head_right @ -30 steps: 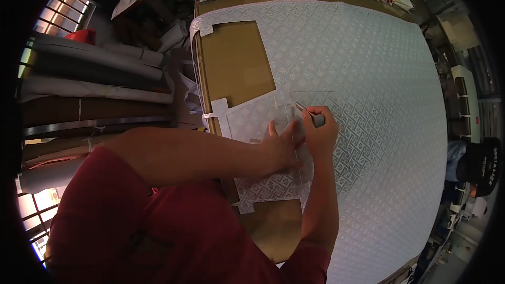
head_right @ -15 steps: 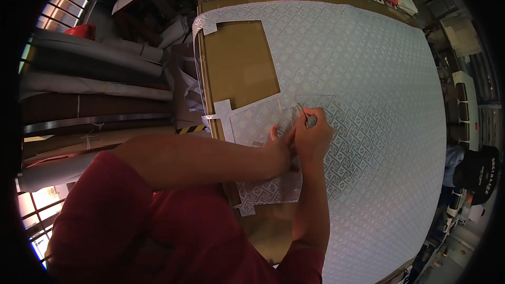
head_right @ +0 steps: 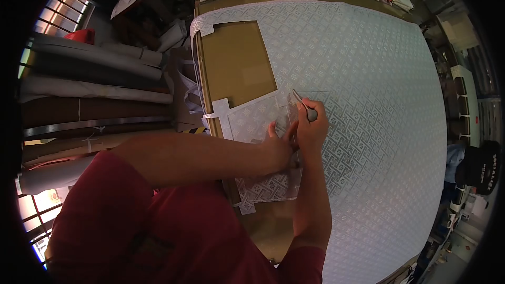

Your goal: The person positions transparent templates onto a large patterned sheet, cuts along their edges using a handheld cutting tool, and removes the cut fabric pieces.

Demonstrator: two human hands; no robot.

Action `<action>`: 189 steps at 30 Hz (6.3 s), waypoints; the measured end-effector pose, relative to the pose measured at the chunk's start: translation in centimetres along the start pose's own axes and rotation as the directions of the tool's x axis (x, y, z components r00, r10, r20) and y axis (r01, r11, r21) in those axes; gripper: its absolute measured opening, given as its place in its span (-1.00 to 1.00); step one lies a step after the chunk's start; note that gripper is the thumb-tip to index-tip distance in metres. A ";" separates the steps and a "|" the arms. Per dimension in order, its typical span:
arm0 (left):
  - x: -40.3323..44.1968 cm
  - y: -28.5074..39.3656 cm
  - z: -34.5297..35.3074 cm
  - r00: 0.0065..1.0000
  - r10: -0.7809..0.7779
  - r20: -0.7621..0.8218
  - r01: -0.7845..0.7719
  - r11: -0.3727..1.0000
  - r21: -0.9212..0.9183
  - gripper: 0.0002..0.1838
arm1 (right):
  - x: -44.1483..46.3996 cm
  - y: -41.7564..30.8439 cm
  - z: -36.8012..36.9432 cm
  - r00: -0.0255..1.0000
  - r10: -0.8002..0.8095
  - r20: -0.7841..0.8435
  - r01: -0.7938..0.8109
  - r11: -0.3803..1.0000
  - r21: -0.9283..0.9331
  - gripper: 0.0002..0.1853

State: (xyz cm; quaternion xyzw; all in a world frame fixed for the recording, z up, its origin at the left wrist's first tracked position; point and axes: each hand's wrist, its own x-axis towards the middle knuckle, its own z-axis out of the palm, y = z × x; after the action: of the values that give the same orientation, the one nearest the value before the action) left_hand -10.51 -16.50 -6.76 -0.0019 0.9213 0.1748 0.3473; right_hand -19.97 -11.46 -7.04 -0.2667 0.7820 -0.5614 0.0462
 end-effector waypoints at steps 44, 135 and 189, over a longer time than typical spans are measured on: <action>-2.5 -0.2 -0.8 0.988 0.076 -0.136 -0.096 0.985 -0.146 -0.18 | 4.7 -0.7 -3.4 0.835 0.197 0.514 -0.311 0.939 0.145 -0.92; -5.5 -11.9 -0.8 0.635 0.746 -0.199 -0.736 0.663 0.137 -0.02 | -28.7 -13.4 1.7 0.491 0.592 -0.639 -0.494 0.793 0.355 -0.77; -6.1 -16.6 -3.6 0.878 -0.113 -0.465 -0.140 0.869 -0.475 -0.29 | -55.1 0.7 -22.3 0.329 0.068 -0.942 -0.919 0.251 -0.303 -0.53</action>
State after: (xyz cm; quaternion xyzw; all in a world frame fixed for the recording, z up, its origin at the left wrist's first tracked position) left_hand -6.12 -33.92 -5.71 -0.1271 0.9020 0.4014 0.0953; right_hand 18.54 33.63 -12.01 0.3438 0.9053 -0.0912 -0.2323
